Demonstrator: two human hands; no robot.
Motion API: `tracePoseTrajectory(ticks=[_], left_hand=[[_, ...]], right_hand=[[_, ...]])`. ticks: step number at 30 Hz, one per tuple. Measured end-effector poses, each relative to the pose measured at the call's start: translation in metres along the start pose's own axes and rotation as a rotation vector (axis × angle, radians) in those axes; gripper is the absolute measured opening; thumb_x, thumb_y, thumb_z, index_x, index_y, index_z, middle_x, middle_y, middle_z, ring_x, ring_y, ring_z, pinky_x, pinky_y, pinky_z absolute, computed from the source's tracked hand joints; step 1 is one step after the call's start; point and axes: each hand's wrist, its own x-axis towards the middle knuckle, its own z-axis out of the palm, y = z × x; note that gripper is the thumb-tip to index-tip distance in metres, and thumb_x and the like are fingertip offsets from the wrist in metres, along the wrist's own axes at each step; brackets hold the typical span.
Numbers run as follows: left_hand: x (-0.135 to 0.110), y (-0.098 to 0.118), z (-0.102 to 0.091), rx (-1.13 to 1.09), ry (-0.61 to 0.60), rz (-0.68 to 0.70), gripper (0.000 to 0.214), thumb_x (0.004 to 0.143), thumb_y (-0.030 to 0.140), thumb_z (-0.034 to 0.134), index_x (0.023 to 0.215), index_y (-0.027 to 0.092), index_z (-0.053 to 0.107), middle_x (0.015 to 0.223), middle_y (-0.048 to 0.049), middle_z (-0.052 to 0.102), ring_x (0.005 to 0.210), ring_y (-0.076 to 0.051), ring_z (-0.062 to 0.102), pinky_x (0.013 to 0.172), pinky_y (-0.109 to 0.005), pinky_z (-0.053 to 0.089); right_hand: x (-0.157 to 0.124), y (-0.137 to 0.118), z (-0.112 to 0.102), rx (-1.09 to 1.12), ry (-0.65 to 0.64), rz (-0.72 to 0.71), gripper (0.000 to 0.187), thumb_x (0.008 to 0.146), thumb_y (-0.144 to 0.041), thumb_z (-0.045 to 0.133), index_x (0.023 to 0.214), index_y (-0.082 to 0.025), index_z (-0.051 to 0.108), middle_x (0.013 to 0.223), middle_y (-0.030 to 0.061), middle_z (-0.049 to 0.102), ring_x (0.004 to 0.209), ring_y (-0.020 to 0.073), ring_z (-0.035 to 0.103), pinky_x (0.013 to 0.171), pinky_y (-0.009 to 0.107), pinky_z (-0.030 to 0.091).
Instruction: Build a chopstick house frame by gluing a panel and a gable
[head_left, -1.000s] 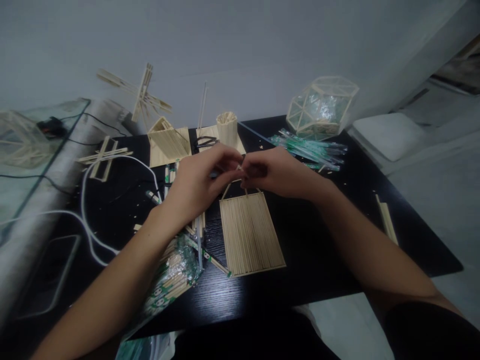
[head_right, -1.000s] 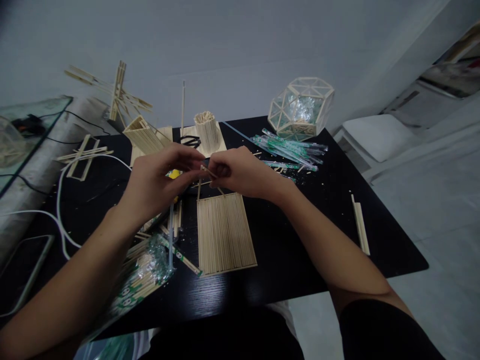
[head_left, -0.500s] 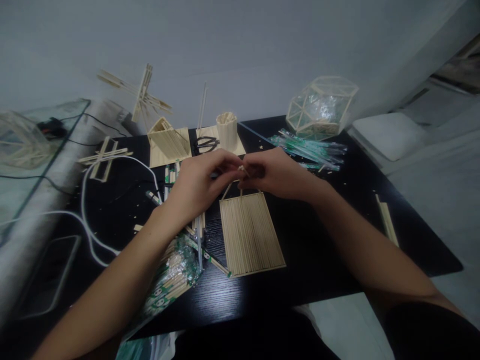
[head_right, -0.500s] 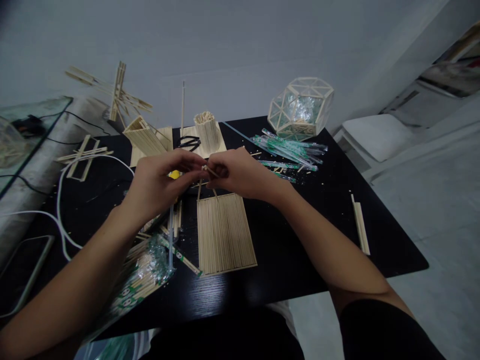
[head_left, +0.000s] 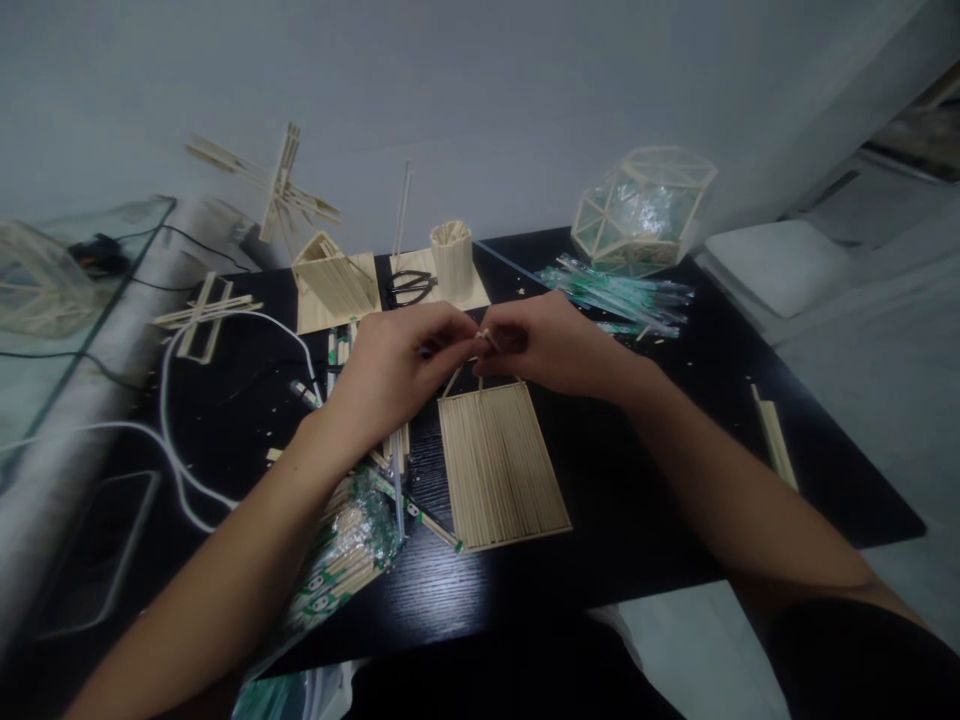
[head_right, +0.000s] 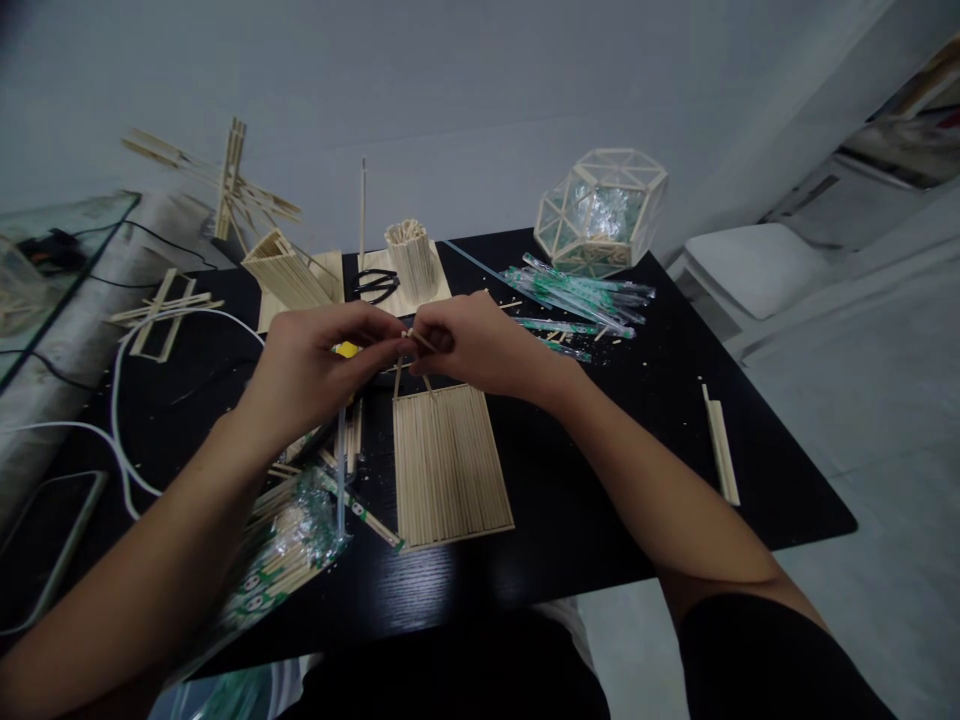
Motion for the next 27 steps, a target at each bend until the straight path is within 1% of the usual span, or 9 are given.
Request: tracePoseTrajectory(ticks=[6,11,17,21,27], left_hand=[[0.0,0.0013,0.0007,-0.009,-0.013,-0.004,0.006,0.093,0.028,0.076,0.092,0.022,0.076,0.084,0.0001,0.079,0.072,-0.013,0.07,0.066,-0.026,0.051],[-0.0002,0.0025,0.0005,-0.013,-0.029,-0.015,0.008,0.094,0.029,0.075,0.092,0.021,0.076,0.084,0.0016,0.078,0.073,-0.012,0.069,0.067,-0.024,0.05],[-0.0006,0.0013,0.0017,-0.007,-0.034,-0.03,0.008,0.094,0.03,0.074,0.093,0.023,0.078,0.086,-0.0001,0.078,0.074,-0.013,0.07,0.068,-0.026,0.051],[-0.0007,0.0008,0.002,-0.006,-0.031,-0.029,0.009,0.094,0.031,0.074,0.091,0.023,0.078,0.085,-0.0003,0.078,0.073,-0.013,0.069,0.068,-0.027,0.051],[-0.0007,0.0039,0.0024,-0.077,-0.031,-0.042,0.008,0.095,0.028,0.072,0.099,0.024,0.078,0.09,-0.0005,0.08,0.077,-0.013,0.072,0.07,-0.026,0.054]], right_hand=[[0.0003,-0.0007,-0.0022,-0.011,-0.014,-0.011,0.022,0.08,-0.021,0.085,0.074,-0.017,0.064,0.064,-0.0071,0.053,0.063,0.0103,0.045,0.065,0.026,0.03],[0.0002,-0.0013,-0.0042,-0.04,-0.029,-0.007,0.024,0.079,-0.015,0.086,0.073,-0.016,0.063,0.062,-0.0083,0.05,0.061,0.0093,0.044,0.065,0.026,0.03],[-0.0013,0.0002,-0.0038,-0.042,-0.021,-0.051,0.027,0.081,-0.018,0.082,0.071,-0.017,0.057,0.063,-0.0077,0.051,0.062,0.0097,0.042,0.065,0.027,0.028],[-0.0009,0.0009,-0.0039,-0.054,-0.021,-0.058,0.03,0.079,-0.018,0.084,0.071,-0.018,0.056,0.063,-0.008,0.052,0.061,0.0092,0.043,0.064,0.027,0.027],[0.0004,0.0007,-0.0031,-0.09,-0.01,-0.053,0.035,0.08,-0.02,0.084,0.067,-0.019,0.051,0.063,-0.0081,0.051,0.06,0.0089,0.042,0.063,0.027,0.026]])
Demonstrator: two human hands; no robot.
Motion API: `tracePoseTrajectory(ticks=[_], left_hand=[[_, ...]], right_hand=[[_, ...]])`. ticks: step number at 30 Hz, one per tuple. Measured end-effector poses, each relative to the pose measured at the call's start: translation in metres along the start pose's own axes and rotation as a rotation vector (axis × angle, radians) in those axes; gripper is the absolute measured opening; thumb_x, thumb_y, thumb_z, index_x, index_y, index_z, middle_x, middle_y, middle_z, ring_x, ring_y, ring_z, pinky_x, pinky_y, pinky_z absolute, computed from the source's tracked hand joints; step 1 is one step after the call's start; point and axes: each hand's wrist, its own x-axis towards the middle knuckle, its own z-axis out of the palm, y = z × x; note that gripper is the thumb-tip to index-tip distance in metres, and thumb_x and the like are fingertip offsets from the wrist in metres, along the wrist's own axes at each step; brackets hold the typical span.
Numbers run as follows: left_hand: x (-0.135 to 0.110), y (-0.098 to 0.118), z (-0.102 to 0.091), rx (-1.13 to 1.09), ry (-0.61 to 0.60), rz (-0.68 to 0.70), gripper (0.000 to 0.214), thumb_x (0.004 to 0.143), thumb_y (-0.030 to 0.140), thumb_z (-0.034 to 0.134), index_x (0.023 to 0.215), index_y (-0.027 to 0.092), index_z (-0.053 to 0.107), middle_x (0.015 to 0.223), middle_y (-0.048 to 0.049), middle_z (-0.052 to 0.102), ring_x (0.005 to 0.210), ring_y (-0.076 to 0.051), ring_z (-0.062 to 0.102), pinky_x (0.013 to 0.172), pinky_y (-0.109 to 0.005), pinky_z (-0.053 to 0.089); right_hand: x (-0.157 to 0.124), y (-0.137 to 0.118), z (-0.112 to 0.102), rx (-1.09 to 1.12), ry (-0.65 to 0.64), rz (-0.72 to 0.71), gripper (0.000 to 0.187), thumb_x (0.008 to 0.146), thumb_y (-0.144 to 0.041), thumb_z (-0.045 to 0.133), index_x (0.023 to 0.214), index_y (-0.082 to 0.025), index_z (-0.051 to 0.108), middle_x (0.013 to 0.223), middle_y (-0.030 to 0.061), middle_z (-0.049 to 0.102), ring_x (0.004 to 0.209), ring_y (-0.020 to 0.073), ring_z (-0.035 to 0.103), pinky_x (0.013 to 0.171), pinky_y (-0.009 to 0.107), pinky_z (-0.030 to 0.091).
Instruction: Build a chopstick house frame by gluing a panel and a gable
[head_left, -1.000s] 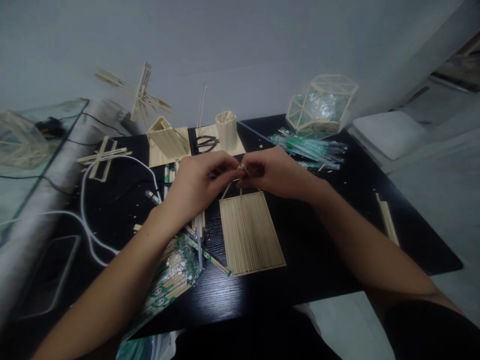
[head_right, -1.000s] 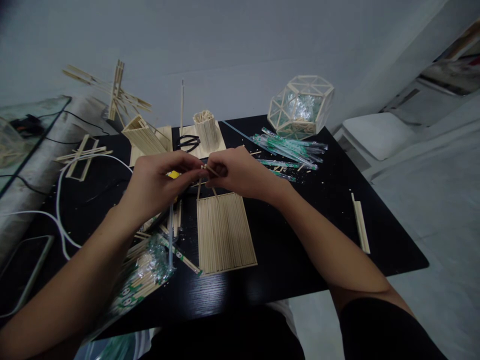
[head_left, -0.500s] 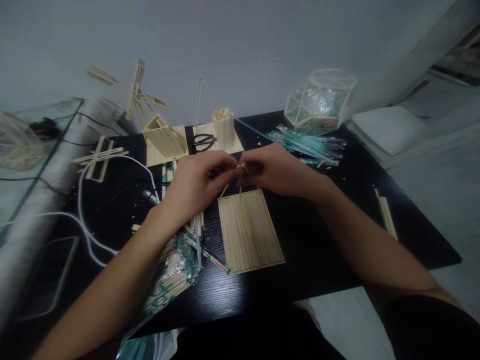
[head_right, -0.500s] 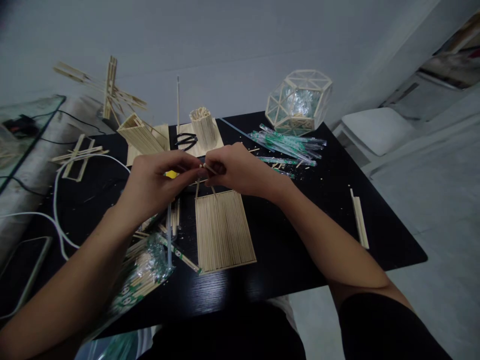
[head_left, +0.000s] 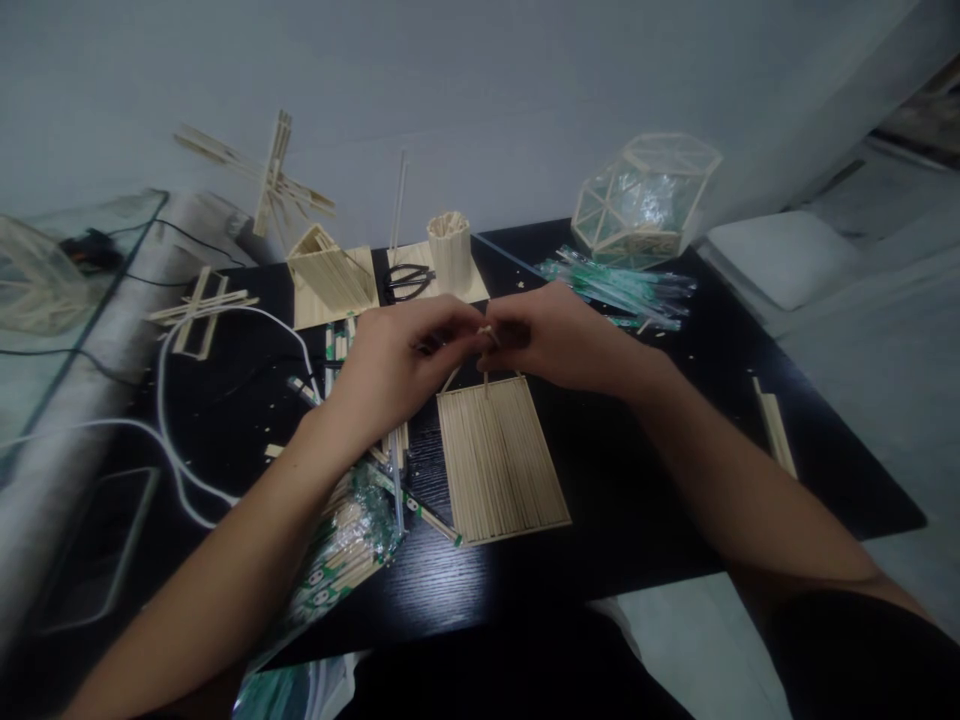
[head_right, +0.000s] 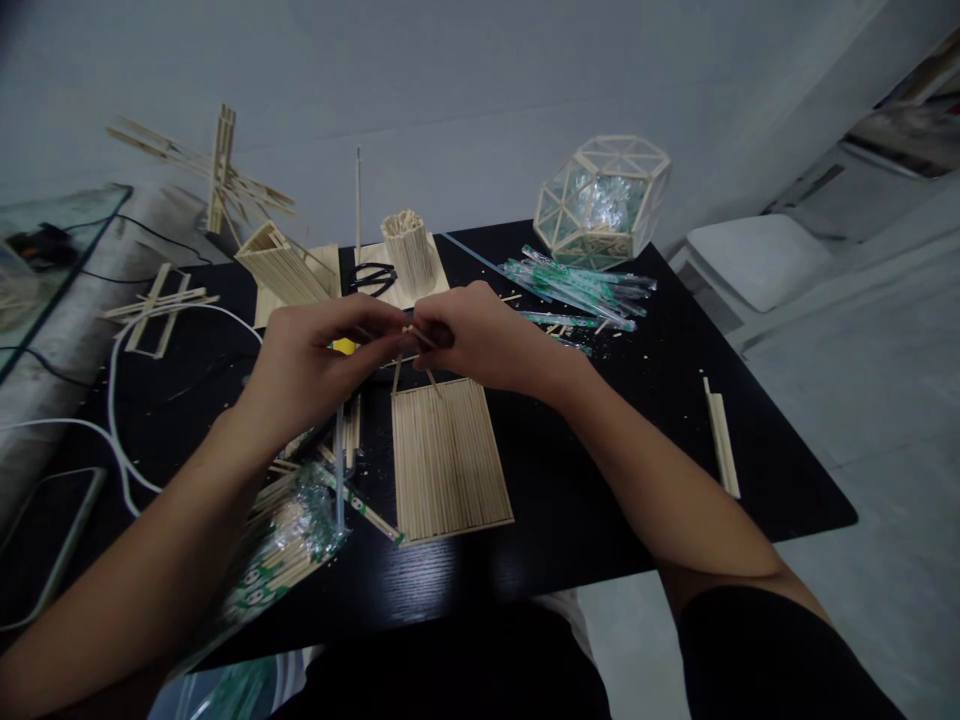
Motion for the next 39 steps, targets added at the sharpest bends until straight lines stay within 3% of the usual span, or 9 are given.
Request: tracePoseTrajectory(ticks=[6,12,21,39], left_hand=[[0.0,0.001,-0.002,0.03,0.011,-0.004,0.005,0.093,0.027,0.075,0.093,0.023,0.078,0.086,0.0001,0.079,0.073,-0.012,0.069,0.067,-0.025,0.052],[0.0,0.0,-0.003,0.024,0.005,-0.007,0.009,0.094,0.03,0.074,0.092,0.022,0.078,0.084,-0.0001,0.078,0.071,-0.012,0.068,0.066,-0.025,0.051],[0.0,0.003,-0.005,0.015,0.003,-0.018,0.007,0.093,0.028,0.074,0.092,0.023,0.079,0.084,0.0008,0.079,0.071,-0.011,0.069,0.068,-0.023,0.053],[0.0,0.003,-0.005,0.023,0.021,-0.064,0.01,0.092,0.031,0.074,0.09,0.023,0.078,0.083,-0.0008,0.079,0.069,-0.013,0.069,0.065,-0.026,0.054]], right_hand=[[-0.001,-0.002,-0.002,0.016,-0.008,0.053,0.025,0.076,-0.02,0.088,0.072,-0.017,0.064,0.064,-0.0058,0.06,0.062,0.0105,0.05,0.063,0.027,0.032],[-0.005,-0.004,-0.012,0.292,-0.025,0.053,0.013,0.083,-0.027,0.082,0.09,-0.02,0.074,0.081,0.0002,0.078,0.074,0.0164,0.071,0.068,0.028,0.049],[-0.004,-0.003,-0.013,0.148,0.029,0.01,0.007,0.085,-0.022,0.079,0.082,-0.018,0.075,0.075,-0.0003,0.077,0.067,0.013,0.068,0.063,0.026,0.046],[-0.004,-0.004,-0.009,0.145,0.039,0.021,0.006,0.087,-0.021,0.075,0.082,-0.018,0.073,0.077,-0.0002,0.076,0.069,0.0131,0.066,0.068,0.027,0.044]])
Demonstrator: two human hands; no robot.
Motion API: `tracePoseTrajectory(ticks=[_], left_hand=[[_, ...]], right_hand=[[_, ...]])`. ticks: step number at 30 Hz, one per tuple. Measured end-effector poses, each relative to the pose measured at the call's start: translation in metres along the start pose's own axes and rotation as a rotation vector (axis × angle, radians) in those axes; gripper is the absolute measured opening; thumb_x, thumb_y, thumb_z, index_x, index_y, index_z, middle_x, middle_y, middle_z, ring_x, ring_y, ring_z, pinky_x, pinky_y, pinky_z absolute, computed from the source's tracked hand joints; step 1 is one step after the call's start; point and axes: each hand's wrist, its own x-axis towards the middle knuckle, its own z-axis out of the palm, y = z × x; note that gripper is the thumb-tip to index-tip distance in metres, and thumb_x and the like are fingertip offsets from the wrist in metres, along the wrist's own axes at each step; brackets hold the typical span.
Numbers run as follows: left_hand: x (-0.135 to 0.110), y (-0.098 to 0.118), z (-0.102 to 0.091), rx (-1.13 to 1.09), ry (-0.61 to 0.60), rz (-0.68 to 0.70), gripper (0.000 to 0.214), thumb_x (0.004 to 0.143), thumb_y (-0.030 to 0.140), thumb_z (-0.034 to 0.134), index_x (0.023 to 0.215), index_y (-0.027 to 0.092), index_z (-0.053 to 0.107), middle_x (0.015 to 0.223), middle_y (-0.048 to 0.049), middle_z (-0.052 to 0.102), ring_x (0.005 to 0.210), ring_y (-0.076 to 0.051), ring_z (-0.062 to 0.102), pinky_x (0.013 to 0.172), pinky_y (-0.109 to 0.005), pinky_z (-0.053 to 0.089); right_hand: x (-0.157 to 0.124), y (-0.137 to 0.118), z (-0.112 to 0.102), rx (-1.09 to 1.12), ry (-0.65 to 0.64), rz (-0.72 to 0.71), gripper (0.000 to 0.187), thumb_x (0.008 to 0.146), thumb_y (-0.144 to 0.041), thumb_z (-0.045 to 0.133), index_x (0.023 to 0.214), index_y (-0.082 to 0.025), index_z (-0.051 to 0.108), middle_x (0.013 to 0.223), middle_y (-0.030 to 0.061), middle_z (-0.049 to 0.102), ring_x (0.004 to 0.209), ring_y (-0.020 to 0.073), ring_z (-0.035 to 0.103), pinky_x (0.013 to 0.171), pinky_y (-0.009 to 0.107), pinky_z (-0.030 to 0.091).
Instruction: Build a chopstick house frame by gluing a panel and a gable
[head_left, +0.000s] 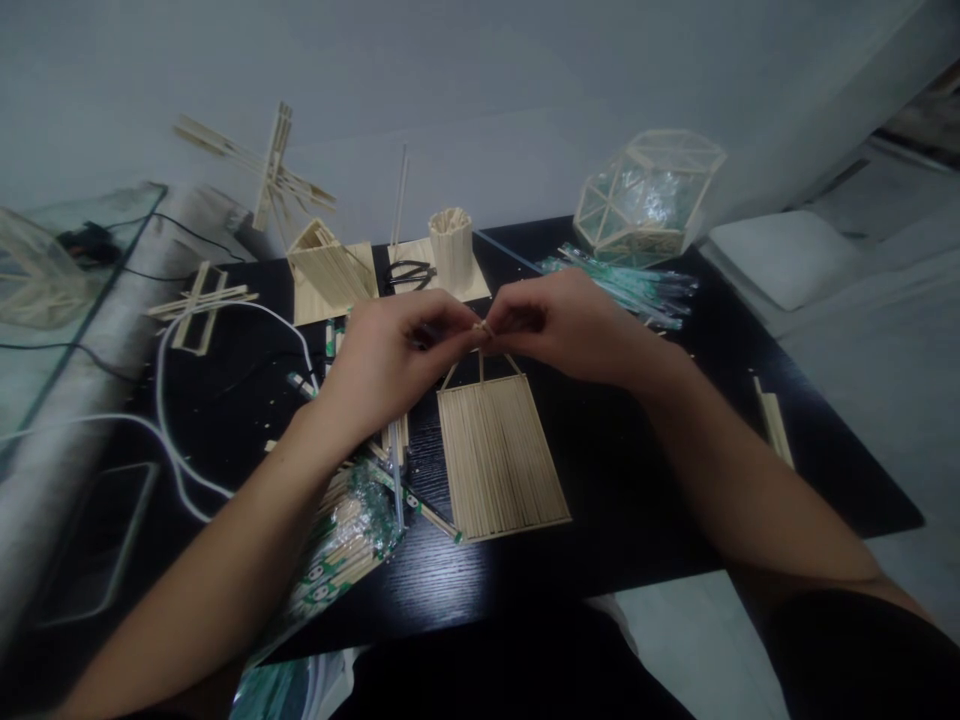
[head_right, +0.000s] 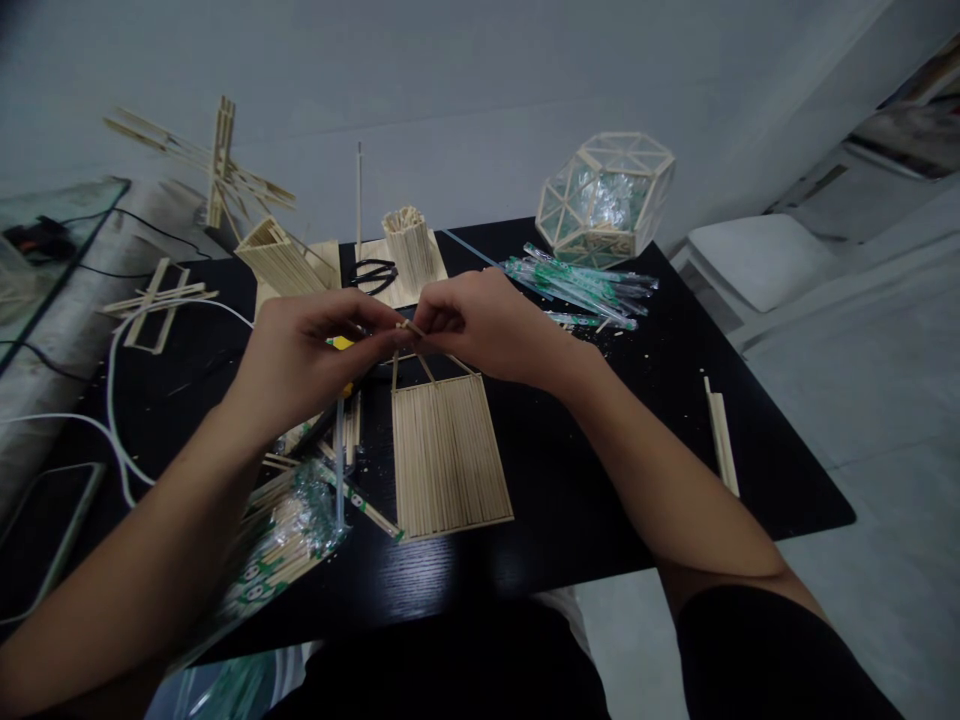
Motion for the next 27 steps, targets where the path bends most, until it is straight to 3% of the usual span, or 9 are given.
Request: tracePoseTrajectory(ticks=[15,27], left_hand=[[-0.0003,-0.0005,-0.0009,0.028,-0.016,0.01,0.012,0.093,0.033,0.073,0.092,0.022,0.079,0.085,-0.0014,0.08,0.073,-0.014,0.071,0.069,-0.026,0.055],[0.0003,-0.0014,0.0018,-0.011,-0.007,-0.003,0.011,0.092,0.032,0.073,0.092,0.022,0.079,0.083,-0.0009,0.079,0.07,-0.013,0.07,0.067,-0.024,0.056]], right_hand=[[0.0003,0.0004,-0.0013,-0.105,-0.018,-0.028,0.007,0.087,-0.018,0.075,0.081,-0.017,0.074,0.072,-0.0018,0.072,0.064,0.0113,0.056,0.066,0.027,0.037],[0.0005,0.0003,-0.0009,-0.11,-0.013,-0.027,0.007,0.088,-0.02,0.075,0.081,-0.018,0.074,0.075,-0.0011,0.074,0.068,0.0129,0.06,0.069,0.027,0.038]])
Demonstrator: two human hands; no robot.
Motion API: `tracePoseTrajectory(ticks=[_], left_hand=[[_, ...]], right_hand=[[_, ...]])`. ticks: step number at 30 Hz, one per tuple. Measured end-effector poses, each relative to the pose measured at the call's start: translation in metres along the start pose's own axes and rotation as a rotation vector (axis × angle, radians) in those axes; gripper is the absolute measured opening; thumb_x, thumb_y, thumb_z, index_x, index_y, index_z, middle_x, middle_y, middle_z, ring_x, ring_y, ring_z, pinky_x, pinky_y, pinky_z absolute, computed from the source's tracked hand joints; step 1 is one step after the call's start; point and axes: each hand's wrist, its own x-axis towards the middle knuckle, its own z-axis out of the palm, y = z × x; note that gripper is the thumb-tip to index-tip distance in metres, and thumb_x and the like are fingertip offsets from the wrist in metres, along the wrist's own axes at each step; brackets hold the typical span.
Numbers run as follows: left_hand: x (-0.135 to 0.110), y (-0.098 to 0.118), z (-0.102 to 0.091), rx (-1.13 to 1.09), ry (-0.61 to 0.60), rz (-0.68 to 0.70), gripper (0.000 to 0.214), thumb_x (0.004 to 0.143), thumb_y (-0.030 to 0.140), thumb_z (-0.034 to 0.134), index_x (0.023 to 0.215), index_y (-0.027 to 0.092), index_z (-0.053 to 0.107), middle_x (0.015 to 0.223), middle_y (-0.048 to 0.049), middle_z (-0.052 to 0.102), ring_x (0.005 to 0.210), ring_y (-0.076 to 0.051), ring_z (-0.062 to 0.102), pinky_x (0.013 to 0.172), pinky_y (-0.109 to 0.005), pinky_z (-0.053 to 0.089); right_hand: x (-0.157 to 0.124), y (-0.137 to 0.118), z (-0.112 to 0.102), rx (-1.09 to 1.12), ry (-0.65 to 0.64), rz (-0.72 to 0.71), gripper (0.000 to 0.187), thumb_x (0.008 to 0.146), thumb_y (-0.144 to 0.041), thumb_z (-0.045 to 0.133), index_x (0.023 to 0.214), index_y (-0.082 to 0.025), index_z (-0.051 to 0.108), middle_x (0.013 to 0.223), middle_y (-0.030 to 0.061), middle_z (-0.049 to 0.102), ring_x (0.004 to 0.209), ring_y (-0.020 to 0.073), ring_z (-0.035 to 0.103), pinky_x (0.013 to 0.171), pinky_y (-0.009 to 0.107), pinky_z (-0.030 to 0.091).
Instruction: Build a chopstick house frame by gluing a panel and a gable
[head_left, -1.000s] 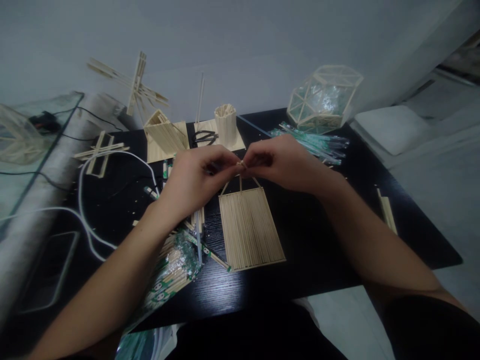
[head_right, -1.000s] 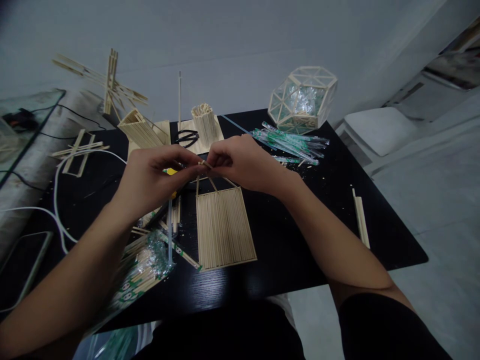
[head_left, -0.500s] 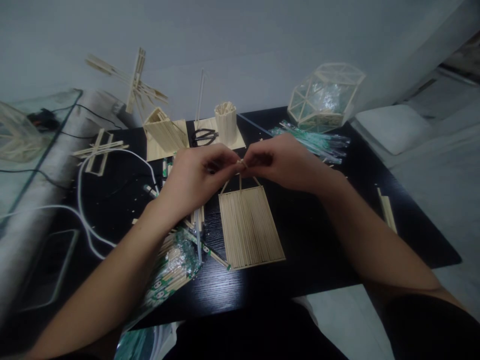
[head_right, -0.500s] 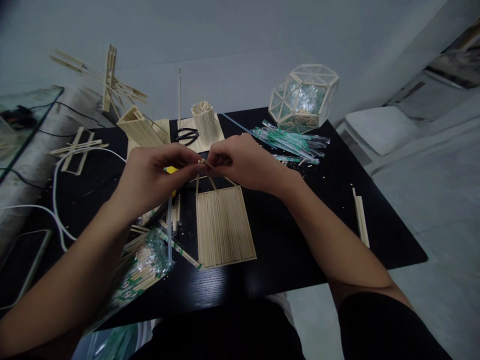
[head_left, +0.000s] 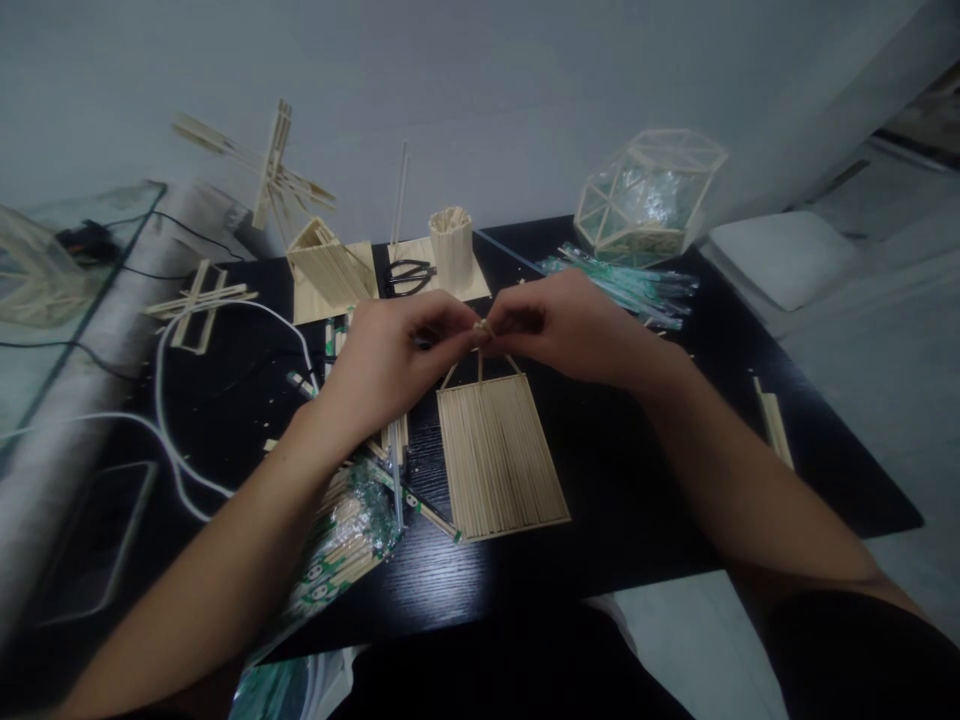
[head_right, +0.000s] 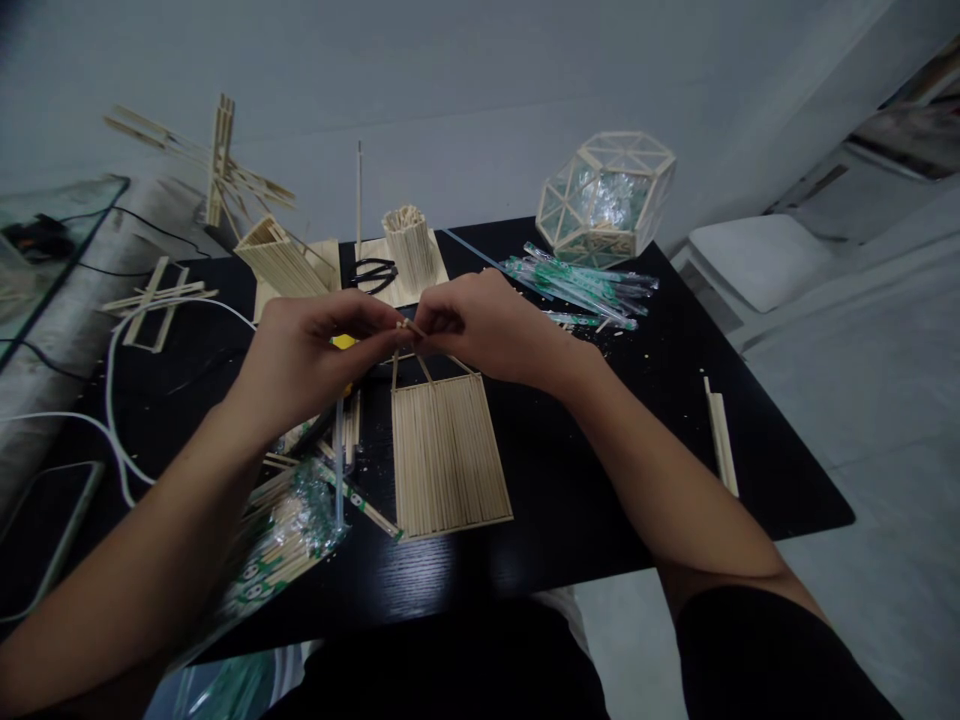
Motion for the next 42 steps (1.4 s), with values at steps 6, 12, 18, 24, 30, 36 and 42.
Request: tracePoseTrajectory(ticks=[6,12,18,24,30,36,42], left_hand=[[-0.0005,-0.0015,0.0012,-0.026,0.007,-0.009,0.011,0.092,0.031,0.074,0.092,0.022,0.079,0.084,-0.0016,0.079,0.072,-0.014,0.071,0.068,-0.025,0.056],[-0.0006,-0.0011,0.0016,-0.02,0.0,-0.009,0.012,0.094,0.033,0.072,0.091,0.022,0.078,0.084,-0.0011,0.079,0.072,-0.014,0.071,0.068,-0.026,0.055],[-0.0001,-0.0003,0.0014,-0.042,-0.006,-0.009,0.01,0.094,0.031,0.073,0.092,0.022,0.078,0.084,-0.0006,0.078,0.071,-0.012,0.069,0.068,-0.024,0.054],[-0.0003,0.0,0.002,-0.054,-0.008,-0.013,0.013,0.095,0.032,0.072,0.092,0.021,0.078,0.085,-0.0014,0.078,0.071,-0.013,0.069,0.068,-0.024,0.054],[0.0001,-0.0002,0.0019,-0.027,0.001,-0.002,0.014,0.094,0.033,0.072,0.092,0.021,0.078,0.085,-0.0017,0.079,0.073,-0.013,0.07,0.068,-0.024,0.055],[0.0001,-0.0016,0.0024,-0.045,0.005,-0.002,0.014,0.094,0.033,0.073,0.092,0.02,0.079,0.085,-0.002,0.079,0.074,-0.014,0.071,0.069,-0.024,0.056],[0.0004,-0.0019,0.0019,-0.057,0.006,-0.015,0.013,0.093,0.033,0.075,0.091,0.021,0.079,0.085,-0.0018,0.079,0.074,-0.014,0.071,0.068,-0.024,0.055]], right_hand=[[0.0005,0.0012,0.0003,-0.001,0.006,-0.012,0.009,0.088,-0.022,0.075,0.08,-0.018,0.073,0.072,-0.0022,0.071,0.065,0.0121,0.056,0.067,0.027,0.036],[-0.0003,0.0006,0.0008,-0.005,0.024,-0.013,0.009,0.088,-0.022,0.075,0.081,-0.018,0.074,0.074,-0.0006,0.072,0.067,0.0131,0.056,0.068,0.028,0.035],[-0.0006,0.0011,0.0006,-0.044,0.031,-0.027,0.008,0.089,-0.021,0.074,0.081,-0.018,0.073,0.073,-0.0016,0.071,0.066,0.0121,0.056,0.068,0.027,0.036],[-0.0004,0.002,-0.0003,-0.069,0.019,-0.044,0.007,0.087,-0.018,0.073,0.08,-0.019,0.073,0.073,-0.002,0.07,0.066,0.0121,0.055,0.068,0.027,0.034],[-0.0009,0.0017,-0.0003,-0.061,0.013,-0.042,0.009,0.089,-0.02,0.073,0.08,-0.018,0.072,0.072,-0.0018,0.069,0.066,0.0122,0.053,0.068,0.028,0.034],[-0.0003,0.0031,0.0,-0.073,0.014,-0.063,0.01,0.089,-0.02,0.073,0.079,-0.018,0.071,0.071,-0.0019,0.068,0.065,0.0124,0.055,0.07,0.028,0.034],[-0.0006,0.0033,0.0,-0.068,0.011,-0.066,0.011,0.089,-0.02,0.073,0.079,-0.019,0.07,0.071,-0.0026,0.069,0.065,0.0123,0.055,0.068,0.027,0.035]])
